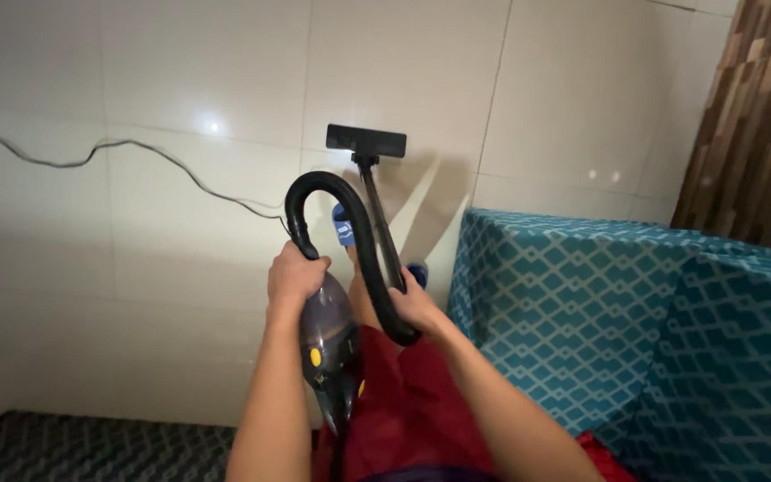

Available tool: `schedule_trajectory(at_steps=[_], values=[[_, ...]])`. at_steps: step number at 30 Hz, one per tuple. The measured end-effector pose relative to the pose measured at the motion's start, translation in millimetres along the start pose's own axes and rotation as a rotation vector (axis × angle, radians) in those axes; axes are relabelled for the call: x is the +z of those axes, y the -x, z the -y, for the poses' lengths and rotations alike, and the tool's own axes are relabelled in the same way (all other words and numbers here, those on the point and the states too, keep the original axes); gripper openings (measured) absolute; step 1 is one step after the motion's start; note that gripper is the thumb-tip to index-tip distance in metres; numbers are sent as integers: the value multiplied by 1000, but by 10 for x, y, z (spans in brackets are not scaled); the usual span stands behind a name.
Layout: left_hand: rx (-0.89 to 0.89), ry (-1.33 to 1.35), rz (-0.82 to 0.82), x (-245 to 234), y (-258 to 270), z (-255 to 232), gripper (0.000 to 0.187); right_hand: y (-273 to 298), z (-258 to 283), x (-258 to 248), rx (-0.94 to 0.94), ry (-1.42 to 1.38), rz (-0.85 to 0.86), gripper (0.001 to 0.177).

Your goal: The person vacuums a tiled floor using a canister vacuum cleaner with a floor nozzle. They move the vacuum back and forth across the floor, cleaning around a patterned rug and near a bed with a blue patterned cover.

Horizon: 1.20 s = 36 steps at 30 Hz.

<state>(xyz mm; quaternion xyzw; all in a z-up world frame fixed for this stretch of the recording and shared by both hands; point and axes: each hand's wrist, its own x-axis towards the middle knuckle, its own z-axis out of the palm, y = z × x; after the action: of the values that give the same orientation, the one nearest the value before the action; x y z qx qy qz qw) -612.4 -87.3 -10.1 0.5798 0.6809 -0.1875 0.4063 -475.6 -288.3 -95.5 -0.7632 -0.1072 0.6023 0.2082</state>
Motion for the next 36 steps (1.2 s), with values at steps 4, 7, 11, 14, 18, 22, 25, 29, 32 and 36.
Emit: schedule_trajectory(at_steps=[4, 7, 11, 14, 18, 22, 25, 29, 32, 36], values=[[-3, 20, 2, 20, -1, 90, 53, -113, -347, -53, -33, 158, 51, 73], [11, 20, -4, 14, 14, 95, 53, -124, -302, -104, -25, 189, 30, 70], [29, 49, 6, -46, 10, 70, 53, -178, -25, -64, -67, 143, 8, 65], [28, 50, 10, -138, -26, 17, 53, -285, 240, -15, -115, 93, -27, 63], [9, 13, 19, -312, -147, -78, 53, -487, 613, 17, -146, -13, -27, 62], [-3, 23, 32, -544, -316, -196, 51, -768, 984, 88, -82, 6, -67, 61], [4, 38, 10, -743, -485, -285, 50, -949, 1288, 151, -76, 26, -117, 61], [7, 58, 11, -979, -757, -370, 48, -1139, 1650, 232, -39, -135, -95, 59], [20, 56, -4, -1119, -965, -433, 49, -1279, 1938, 235, -158, 5, -183, 56], [10, 26, 13, -1298, -1228, -489, 48, -1504, 2467, 135, -17, 19, -162, 62]])
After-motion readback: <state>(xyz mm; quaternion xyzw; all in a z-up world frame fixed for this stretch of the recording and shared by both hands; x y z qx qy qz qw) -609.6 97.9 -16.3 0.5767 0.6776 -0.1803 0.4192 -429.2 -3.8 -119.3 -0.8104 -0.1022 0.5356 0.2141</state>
